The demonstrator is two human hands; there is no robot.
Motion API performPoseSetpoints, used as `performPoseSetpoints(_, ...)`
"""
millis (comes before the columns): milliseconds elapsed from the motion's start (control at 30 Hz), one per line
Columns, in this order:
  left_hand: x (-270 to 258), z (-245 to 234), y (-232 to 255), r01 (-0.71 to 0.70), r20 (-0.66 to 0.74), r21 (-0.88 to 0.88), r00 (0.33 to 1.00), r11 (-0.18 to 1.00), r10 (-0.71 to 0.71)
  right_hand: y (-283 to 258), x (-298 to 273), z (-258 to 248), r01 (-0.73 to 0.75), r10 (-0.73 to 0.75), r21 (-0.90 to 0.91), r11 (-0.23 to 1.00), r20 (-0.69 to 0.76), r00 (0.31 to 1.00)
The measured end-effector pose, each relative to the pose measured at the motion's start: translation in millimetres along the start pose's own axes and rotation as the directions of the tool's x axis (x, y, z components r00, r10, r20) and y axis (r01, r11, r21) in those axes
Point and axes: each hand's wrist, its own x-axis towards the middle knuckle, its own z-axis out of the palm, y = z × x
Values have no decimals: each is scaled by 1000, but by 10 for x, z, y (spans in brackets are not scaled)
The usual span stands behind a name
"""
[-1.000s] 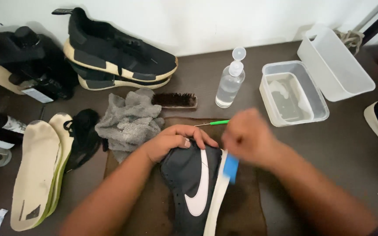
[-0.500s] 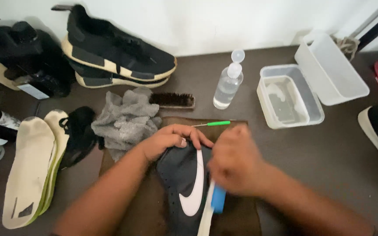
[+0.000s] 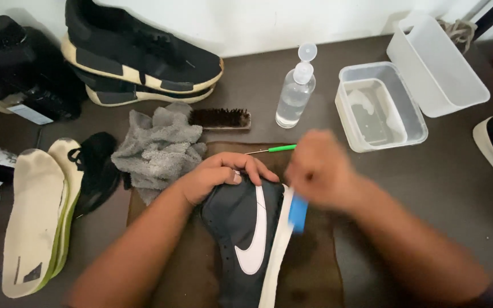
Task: The person scrubs the white midsole of a black Nike sneaker with a blue brush, wipes the area with a gray cloth, and repeats the scrubbing and wiping cycle. The person dips the brush into a water container between scrubbing passes.
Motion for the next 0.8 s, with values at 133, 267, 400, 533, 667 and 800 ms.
performPoseSetpoints(133,23,-12,33,1,-11,10,1000,1000,-1,-108,3,16,-29,17,-189,982,-64,998)
performPoseSetpoints(267,18,-14,-50,-8,-19,-6,1000,1000,8,-456,120,58,95,-91,-108,990,39,995)
performPoseSetpoints(400,25,50,16,-15,-11,-16,1000,1000,15,219,-152,-115,-85,67,-244,966,-81,994)
performPoseSetpoints(533,28,27,-31,18,-18,-21,1000,1000,-18,-538,267,-35,138,-136,-99,985,31,990)
performPoseSetpoints(667,16,21,3,6,-33,-23,999,1000,-7,-37,9,-106,60,-61,-129,990,-10,998)
performPoseSetpoints(800,29,-5,-6,14,-18,-43,1000,999,-15,-441,288,-170,160,-105,-314,936,185,977)
